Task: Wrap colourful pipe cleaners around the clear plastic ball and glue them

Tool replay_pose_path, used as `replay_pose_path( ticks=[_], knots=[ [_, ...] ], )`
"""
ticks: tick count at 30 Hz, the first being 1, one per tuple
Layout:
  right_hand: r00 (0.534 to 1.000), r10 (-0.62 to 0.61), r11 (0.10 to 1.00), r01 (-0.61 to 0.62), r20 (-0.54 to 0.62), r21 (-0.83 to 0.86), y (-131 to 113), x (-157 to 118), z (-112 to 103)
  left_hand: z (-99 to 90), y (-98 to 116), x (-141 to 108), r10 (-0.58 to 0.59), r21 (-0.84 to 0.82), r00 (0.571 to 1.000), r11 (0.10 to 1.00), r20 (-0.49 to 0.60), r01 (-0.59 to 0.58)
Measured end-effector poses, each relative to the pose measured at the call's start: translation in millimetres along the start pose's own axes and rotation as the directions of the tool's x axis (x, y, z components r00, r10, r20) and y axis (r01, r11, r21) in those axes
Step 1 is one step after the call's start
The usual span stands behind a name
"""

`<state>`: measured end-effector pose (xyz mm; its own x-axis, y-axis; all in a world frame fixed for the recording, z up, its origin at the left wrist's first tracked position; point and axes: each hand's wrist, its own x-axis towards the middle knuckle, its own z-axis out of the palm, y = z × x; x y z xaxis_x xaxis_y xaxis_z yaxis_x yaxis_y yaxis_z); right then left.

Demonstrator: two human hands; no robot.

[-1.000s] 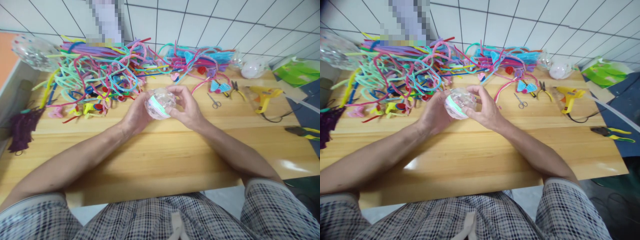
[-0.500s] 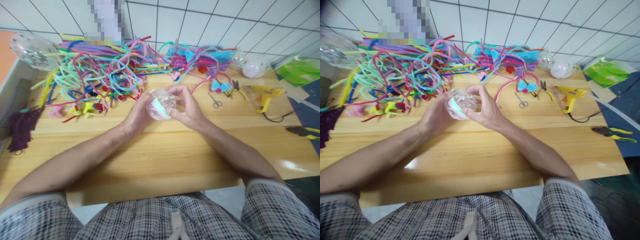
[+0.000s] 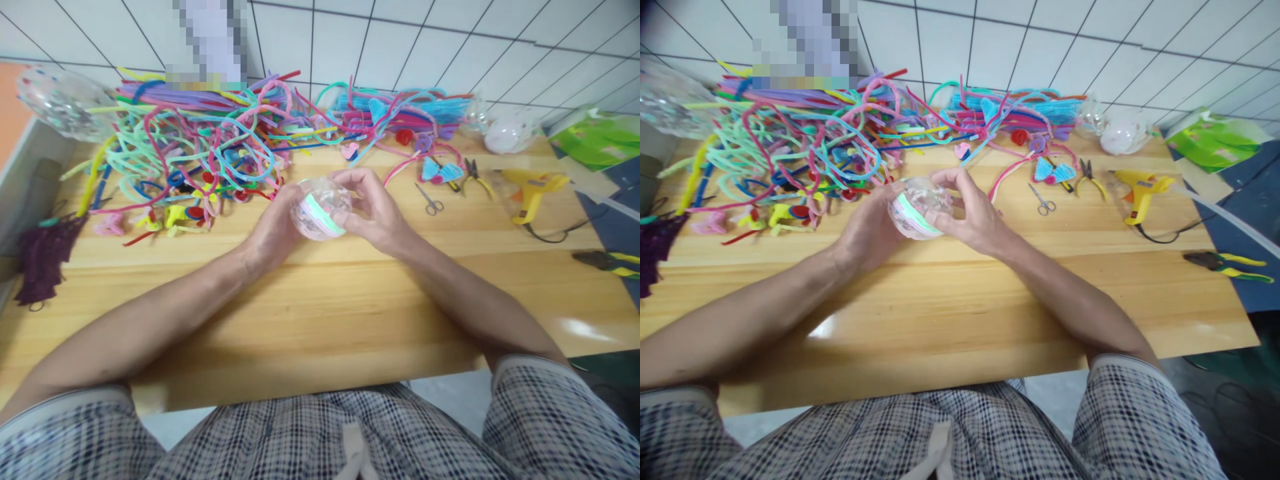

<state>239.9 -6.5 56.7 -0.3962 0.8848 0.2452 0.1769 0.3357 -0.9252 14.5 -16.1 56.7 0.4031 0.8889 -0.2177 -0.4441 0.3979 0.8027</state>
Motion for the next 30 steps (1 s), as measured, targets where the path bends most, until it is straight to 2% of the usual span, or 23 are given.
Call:
replay_pose_path(
  ticks=[6, 19, 22, 25, 27, 30],
  knots=[
    [0.999, 0.019, 1.000, -0.019, 0.048, -0.003, -8, 4, -13, 3.0, 6, 2, 0.031, 0.035, 1.000, 0.999, -0.001, -0.031],
    [0.998, -0.028, 0.997, 0.032, 0.055, -0.073, 0, 3, -11, 0.0, 3, 1, 0.057, 0.081, 0.998, 0.995, -0.028, -0.055],
    [0.998, -0.037, 0.998, 0.039, 0.054, -0.050, 0, 2, -8, -4.0, -2, 4, 0.125, 0.126, 0.990, 0.985, -0.068, -0.116],
    [0.998, -0.059, 0.997, 0.060, 0.021, -0.058, 0, 0, -2, -9.7, -8, 6, 0.262, 0.214, 0.954, 0.950, -0.145, -0.228],
    [0.997, -0.081, 0.995, 0.080, -0.011, -0.067, 1, -2, 3, -11.4, -11, 6, 0.349, 0.293, 0.926, 0.909, -0.145, -0.297],
    [0.993, -0.104, 0.990, 0.098, -0.056, -0.098, 4, -4, 10, -9.0, -12, 2, 0.398, 0.367, 0.911, 0.867, -0.106, -0.336]
  ],
)
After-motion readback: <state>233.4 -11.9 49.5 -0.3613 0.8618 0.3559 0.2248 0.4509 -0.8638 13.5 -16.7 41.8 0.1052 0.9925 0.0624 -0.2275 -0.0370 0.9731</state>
